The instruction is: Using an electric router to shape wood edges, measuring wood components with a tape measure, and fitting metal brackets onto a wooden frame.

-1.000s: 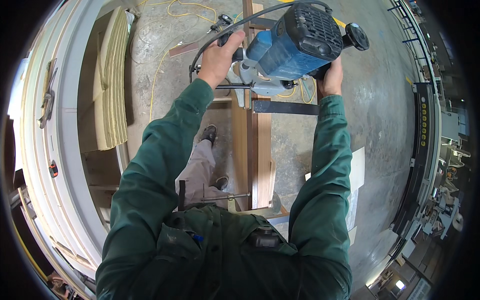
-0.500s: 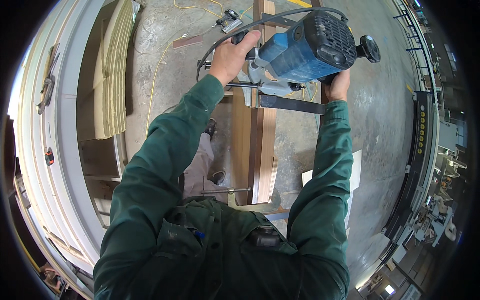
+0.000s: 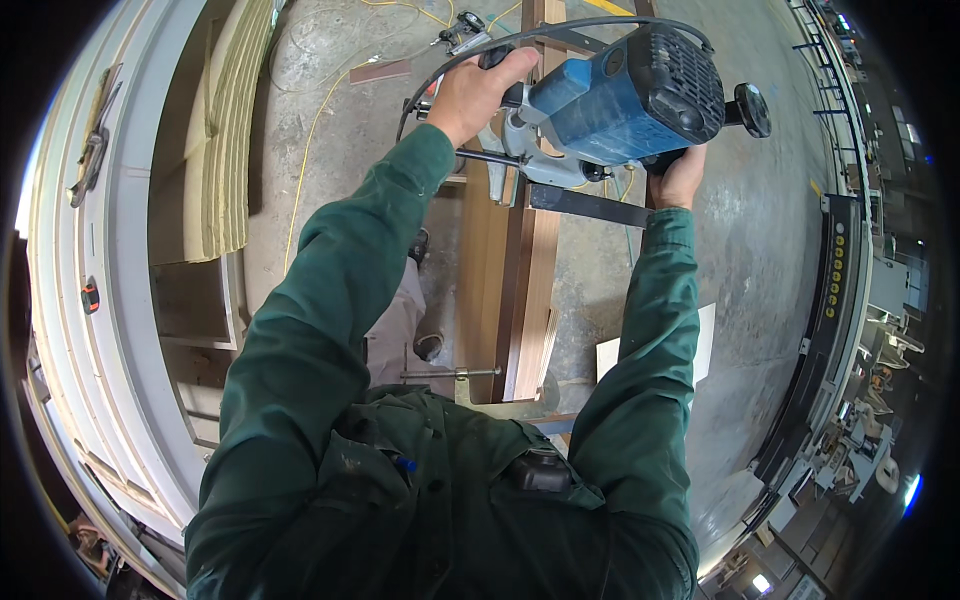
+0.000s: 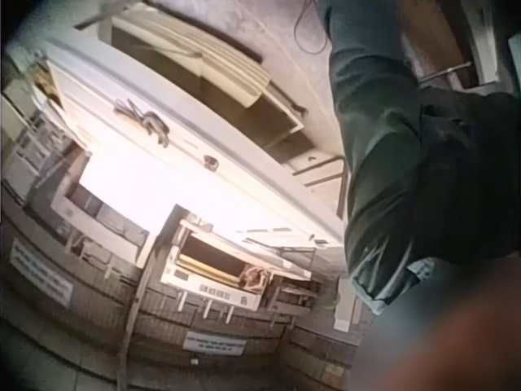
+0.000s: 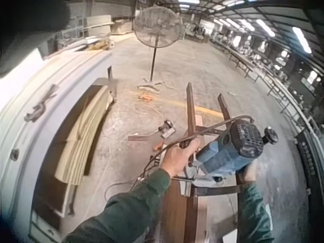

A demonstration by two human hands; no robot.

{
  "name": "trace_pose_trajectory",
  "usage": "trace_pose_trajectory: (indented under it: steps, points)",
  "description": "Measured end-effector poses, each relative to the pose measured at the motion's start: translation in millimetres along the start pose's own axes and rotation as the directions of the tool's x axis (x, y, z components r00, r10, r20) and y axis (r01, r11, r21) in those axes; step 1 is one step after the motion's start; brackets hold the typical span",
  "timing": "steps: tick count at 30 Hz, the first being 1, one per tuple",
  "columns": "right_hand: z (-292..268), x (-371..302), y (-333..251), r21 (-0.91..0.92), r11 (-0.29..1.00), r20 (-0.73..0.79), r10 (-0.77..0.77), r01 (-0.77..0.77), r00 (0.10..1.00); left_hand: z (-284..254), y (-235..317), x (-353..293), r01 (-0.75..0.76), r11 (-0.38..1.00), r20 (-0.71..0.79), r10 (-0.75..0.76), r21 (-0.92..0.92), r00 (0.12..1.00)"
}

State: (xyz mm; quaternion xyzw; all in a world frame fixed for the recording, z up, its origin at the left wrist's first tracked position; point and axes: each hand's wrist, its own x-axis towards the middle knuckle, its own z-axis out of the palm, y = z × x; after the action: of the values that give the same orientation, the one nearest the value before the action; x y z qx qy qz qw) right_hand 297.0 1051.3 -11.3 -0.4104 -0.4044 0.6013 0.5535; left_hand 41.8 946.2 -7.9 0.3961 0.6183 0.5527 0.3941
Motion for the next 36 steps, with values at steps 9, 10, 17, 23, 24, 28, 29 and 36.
trace_pose_trajectory:
  steps: [9,10,17,23,24,28,29,36]
  points:
    - [-14,-3,3,0.012,1.0,-0.001,0.006,-0.006,1.0,-5,6,14,0.052,0.997,0.107,-0.046,-0.058,0.993]
    - [-10,-5,3,0.012,1.0,0.003,0.008,-0.008,1.0,-6,5,16,0.053,0.997,0.102,-0.047,-0.058,0.994]
    - [0,-10,0,0.015,0.999,-0.049,-0.035,0.036,0.998,-7,4,22,-0.026,1.0,0.06,0.026,-0.009,0.998]
    - [0,-9,1,0.0,0.997,-0.06,-0.076,0.077,0.995,-6,11,15,-0.035,0.996,0.094,0.042,-0.078,0.995]
    - [1,-10,1,0.001,0.997,-0.051,-0.076,0.076,0.996,-6,13,13,-0.042,0.995,0.078,0.048,-0.086,0.996]
    - [-6,-5,6,-0.017,0.994,-0.007,-0.106,0.106,0.994,-8,21,9,-0.009,0.999,0.072,0.012,-0.053,0.997]
    - [-11,-3,8,-0.009,0.993,-0.006,-0.121,0.121,0.993,-8,20,10,-0.009,0.998,0.073,0.013,-0.055,0.997]
    - [-22,0,4,0.092,0.996,0.157,0.002,-0.017,0.988,-6,18,15,-0.051,0.995,0.054,0.056,-0.082,0.997]
